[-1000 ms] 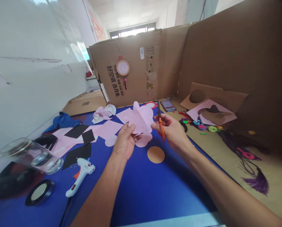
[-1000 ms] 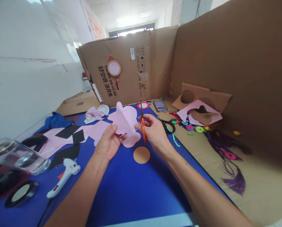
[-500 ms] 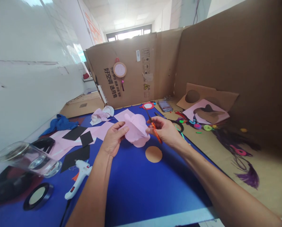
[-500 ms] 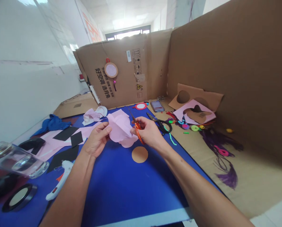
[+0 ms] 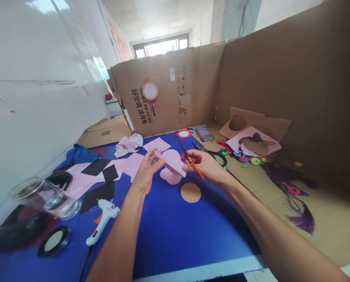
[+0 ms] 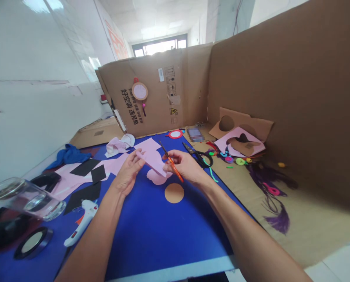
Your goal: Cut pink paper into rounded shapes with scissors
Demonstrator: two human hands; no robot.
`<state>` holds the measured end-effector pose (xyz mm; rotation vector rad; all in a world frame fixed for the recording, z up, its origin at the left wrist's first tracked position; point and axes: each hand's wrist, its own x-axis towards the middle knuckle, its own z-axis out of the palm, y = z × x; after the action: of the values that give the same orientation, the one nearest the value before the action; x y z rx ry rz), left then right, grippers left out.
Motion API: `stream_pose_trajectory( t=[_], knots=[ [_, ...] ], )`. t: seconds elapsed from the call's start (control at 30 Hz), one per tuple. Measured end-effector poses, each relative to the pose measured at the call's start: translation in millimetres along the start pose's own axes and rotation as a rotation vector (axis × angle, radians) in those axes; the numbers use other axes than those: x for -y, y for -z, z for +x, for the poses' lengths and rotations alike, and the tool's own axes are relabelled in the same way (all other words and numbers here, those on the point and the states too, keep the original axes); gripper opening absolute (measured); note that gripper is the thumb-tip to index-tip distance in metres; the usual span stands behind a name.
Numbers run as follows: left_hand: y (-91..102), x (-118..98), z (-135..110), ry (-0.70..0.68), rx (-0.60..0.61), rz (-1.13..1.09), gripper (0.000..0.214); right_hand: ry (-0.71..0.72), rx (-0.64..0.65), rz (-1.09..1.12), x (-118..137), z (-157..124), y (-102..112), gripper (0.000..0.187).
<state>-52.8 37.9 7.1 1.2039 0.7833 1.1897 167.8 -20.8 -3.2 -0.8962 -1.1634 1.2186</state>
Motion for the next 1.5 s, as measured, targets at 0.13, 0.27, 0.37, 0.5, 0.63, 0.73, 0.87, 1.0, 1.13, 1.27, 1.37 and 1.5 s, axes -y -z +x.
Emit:
stream_pose_trajectory(
  t=[0.13,0.27,0.37,0.5,0.63,0.73,0.87,1.0,1.13,1.27,1.37,1.5],
  knots=[
    [-0.1,1,1,0.127,0.080,-0.038,0.053,-0.007,0.010,0.006,0,-2,-2,0.037],
    [2.8,-3,2,0.201,0.118,0.068,0.049,-0.014,-0.002,-0.016,-2,-1,-1,0.038],
    [4.7,-10,-1,0.187,0.112,0.216,0.042,-0.014,-0.009,-0.031,-3,1,1,0.038],
    [5.4,-17,-7,0.237,0.186,0.278,0.036,-0.016,0.029,-0.065,-3,1,1,0.035],
    [5.5,-15,-11,0.258,0.234,0.344,0.031,-0.035,0.078,-0.117,-4,0,-1,0.031],
    [4.5,-11,-13,0.238,0.234,0.359,0.030,-0.037,0.067,-0.134,-6,0,-1,0.030],
    [1.3,1,-16,0.224,0.205,0.270,0.039,-0.021,0.022,-0.125,-7,2,-3,0.032],
    [-1.7,13,-17,0.219,0.114,0.165,0.044,-0.023,-0.011,-0.128,-5,1,-6,0.035],
    [-0.4,17,-14,0.175,0.039,0.014,0.043,-0.011,-0.074,-0.167,5,-5,-8,0.036],
    [5.7,15,-9,0.102,-0.107,-0.079,0.039,-0.126,0.065,-0.141,11,-16,-12,0.042],
    [10.0,13,-7,0.050,-0.142,-0.112,0.037,-0.271,0.223,-0.045,9,-23,-17,0.047],
    [12.3,10,-7,0.007,-0.186,-0.164,0.041,-0.347,0.245,-0.019,4,-25,-21,0.047]
  ],
)
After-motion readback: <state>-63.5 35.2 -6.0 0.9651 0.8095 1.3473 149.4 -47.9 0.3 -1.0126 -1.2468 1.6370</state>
